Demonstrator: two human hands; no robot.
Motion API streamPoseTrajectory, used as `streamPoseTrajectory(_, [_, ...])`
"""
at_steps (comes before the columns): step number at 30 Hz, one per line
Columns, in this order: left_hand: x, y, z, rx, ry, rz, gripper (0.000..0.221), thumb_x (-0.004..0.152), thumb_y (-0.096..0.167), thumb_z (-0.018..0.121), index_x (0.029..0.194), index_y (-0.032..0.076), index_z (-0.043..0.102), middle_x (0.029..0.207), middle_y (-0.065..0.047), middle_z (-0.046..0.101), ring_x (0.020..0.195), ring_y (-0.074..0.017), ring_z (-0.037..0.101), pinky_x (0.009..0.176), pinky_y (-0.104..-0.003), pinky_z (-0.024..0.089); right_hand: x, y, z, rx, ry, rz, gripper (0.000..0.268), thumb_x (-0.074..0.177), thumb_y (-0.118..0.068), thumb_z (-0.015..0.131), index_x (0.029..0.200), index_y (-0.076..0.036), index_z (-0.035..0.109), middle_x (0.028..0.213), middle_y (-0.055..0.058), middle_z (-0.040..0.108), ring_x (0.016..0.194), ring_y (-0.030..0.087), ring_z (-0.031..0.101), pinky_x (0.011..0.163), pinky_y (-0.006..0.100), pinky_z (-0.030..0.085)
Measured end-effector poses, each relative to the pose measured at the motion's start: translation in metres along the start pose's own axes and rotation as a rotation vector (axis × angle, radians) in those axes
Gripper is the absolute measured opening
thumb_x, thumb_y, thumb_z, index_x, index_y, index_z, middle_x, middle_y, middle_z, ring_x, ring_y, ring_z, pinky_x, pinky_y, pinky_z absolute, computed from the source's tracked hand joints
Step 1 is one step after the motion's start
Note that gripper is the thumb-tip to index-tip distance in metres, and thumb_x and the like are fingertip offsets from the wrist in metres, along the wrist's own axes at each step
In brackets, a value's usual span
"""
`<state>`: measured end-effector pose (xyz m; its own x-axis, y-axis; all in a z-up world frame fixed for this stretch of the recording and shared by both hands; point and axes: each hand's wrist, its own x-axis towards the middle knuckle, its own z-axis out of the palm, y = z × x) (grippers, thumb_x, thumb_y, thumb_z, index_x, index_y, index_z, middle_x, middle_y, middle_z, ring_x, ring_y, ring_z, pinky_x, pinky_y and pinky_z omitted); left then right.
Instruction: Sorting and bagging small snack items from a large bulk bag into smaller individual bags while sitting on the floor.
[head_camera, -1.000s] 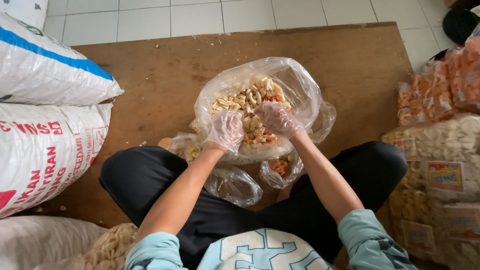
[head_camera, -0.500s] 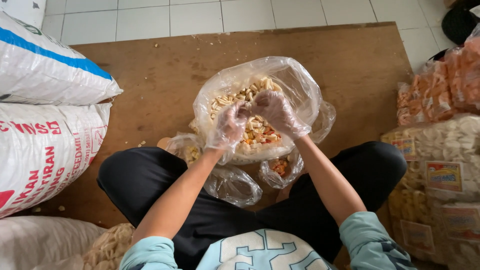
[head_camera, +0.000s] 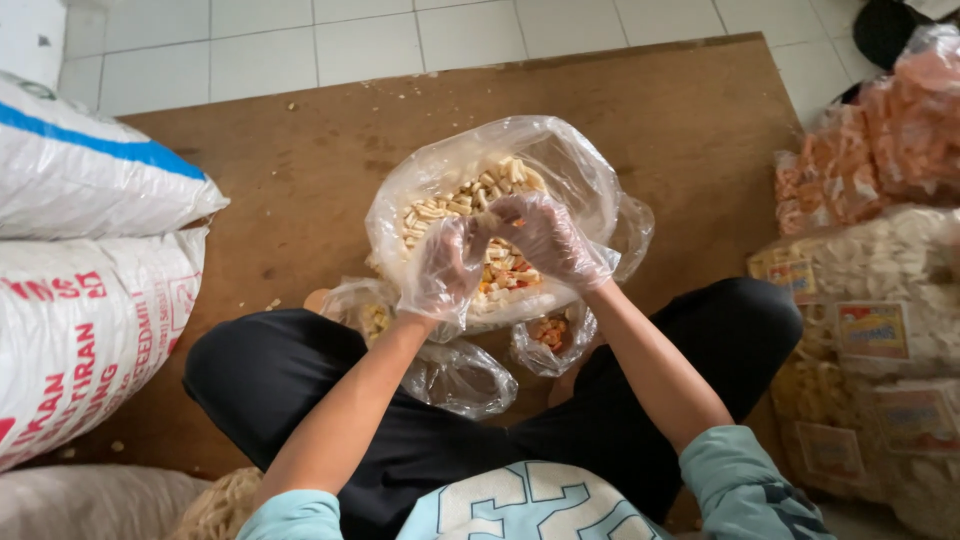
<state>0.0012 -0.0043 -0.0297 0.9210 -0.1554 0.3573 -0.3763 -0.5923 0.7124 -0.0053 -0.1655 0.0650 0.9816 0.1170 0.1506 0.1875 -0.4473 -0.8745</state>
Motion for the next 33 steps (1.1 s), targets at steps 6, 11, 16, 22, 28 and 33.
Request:
streamPoseTrajectory(6, [0.009,0.024,-0.027,0.075,0.051,0.320,0.012,0.105,0.015,0.059,0.103,0.008,0.070,0.070,0.001,0.058,0.051,-0.0098,0.045,0.044,-0.025,0.036,-0.008,-0.010,-0.013,-0.034,-0.026,-0.045,0.031,0.083,-0.031,0.087,0.104,-0.010,0.078,0.090,0.014,0.076,0.088,0.026,0.075,0.082,0.040,0.059])
streamPoseTrajectory(11, [0.014,0.034,-0.036,-0.108,-0.065,-0.124,0.014,0.097,0.047,0.070,0.097,0.034,0.077,0.085,0.006,0.077,0.086,-0.0193,0.075,0.074,-0.037,0.058,-0.008,-0.004,-0.015,-0.017,-0.027,-0.083,0.025,0.087,-0.025,0.083,0.105,-0.009,0.076,0.090,0.014,0.074,0.086,0.026,0.075,0.082,0.039,0.058])
streamPoseTrajectory(16, [0.019,0.023,-0.030,-0.223,-0.005,-0.102,0.019,0.095,0.043,0.075,0.098,0.025,0.076,0.083,-0.002,0.075,0.078,-0.0256,0.075,0.068,-0.041,0.060,0.000,0.019,-0.004,-0.072,-0.028,-0.162,0.024,0.087,-0.023,0.083,0.105,-0.009,0.075,0.088,0.014,0.074,0.085,0.028,0.075,0.080,0.039,0.059])
streamPoseTrajectory(22, [0.006,0.029,-0.031,-0.174,0.083,-0.008,0.014,0.084,0.033,0.087,0.090,0.023,0.079,0.080,0.000,0.075,0.073,-0.0212,0.074,0.060,-0.033,0.061,0.000,0.038,-0.003,-0.148,-0.023,-0.301,0.024,0.087,-0.021,0.083,0.104,-0.008,0.073,0.084,0.015,0.071,0.082,0.031,0.074,0.076,0.040,0.059])
streamPoseTrajectory(28, [0.004,0.053,-0.053,-0.164,0.091,0.047,0.011,0.086,0.024,0.086,0.090,0.015,0.080,0.077,-0.009,0.074,0.076,-0.0340,0.072,0.065,-0.044,0.059,0.006,0.097,0.016,-0.299,0.116,-0.505,0.027,0.087,-0.029,0.084,0.105,-0.015,0.070,0.084,0.006,0.070,0.080,0.025,0.072,0.075,0.035,0.058])
streamPoseTrajectory(33, [0.001,0.050,-0.052,-0.133,0.081,-0.006,0.008,0.087,0.024,0.083,0.091,0.018,0.081,0.077,-0.009,0.074,0.080,-0.0355,0.071,0.069,-0.049,0.058,-0.003,0.046,0.007,-0.265,0.151,-0.562,0.024,0.087,-0.032,0.085,0.099,-0.017,0.070,0.078,0.003,0.068,0.074,0.022,0.071,0.069,0.032,0.057])
